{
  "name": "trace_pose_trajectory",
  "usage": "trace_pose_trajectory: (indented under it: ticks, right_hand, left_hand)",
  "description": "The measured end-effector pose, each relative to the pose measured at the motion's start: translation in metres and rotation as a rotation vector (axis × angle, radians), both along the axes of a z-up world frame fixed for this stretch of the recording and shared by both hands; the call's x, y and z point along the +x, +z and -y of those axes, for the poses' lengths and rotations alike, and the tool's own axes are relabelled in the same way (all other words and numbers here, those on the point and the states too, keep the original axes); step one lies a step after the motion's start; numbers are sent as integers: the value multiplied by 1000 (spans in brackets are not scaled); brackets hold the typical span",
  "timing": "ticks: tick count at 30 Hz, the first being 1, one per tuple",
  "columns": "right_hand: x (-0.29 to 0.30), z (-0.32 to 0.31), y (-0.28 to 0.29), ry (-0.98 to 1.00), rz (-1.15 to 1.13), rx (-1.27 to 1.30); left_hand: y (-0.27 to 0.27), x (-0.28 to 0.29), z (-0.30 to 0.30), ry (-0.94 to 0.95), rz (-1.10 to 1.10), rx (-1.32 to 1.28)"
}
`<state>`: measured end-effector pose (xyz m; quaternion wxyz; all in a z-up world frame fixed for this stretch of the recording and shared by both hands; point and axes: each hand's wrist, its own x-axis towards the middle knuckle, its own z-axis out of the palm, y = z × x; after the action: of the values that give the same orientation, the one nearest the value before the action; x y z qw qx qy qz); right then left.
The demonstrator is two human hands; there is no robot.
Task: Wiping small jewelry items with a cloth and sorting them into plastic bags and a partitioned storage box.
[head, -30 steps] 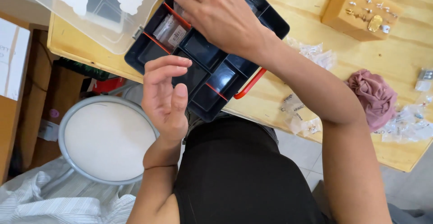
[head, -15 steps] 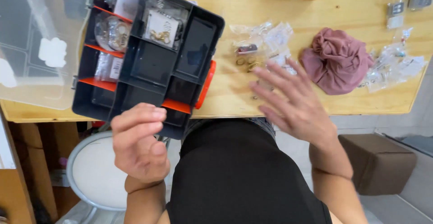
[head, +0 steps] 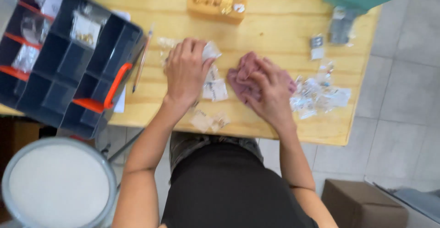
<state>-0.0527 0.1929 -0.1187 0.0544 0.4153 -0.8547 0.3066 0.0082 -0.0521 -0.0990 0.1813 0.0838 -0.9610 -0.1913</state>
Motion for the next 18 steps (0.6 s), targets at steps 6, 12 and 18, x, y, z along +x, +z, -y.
trace_pose_trajectory:
  ticks: [6,12,18]
  right_hand:
    - [-15,2,-18,-131,75,64]
    - [-19,-4,-2,-349,288,-310]
    - [-14,11,38,-445,84,-855]
  left_hand:
    - [-6,-18,2,11,268,1]
    - [3,-17,17,-120,377,305]
    - [59,-12,-18,-356,-82,1457]
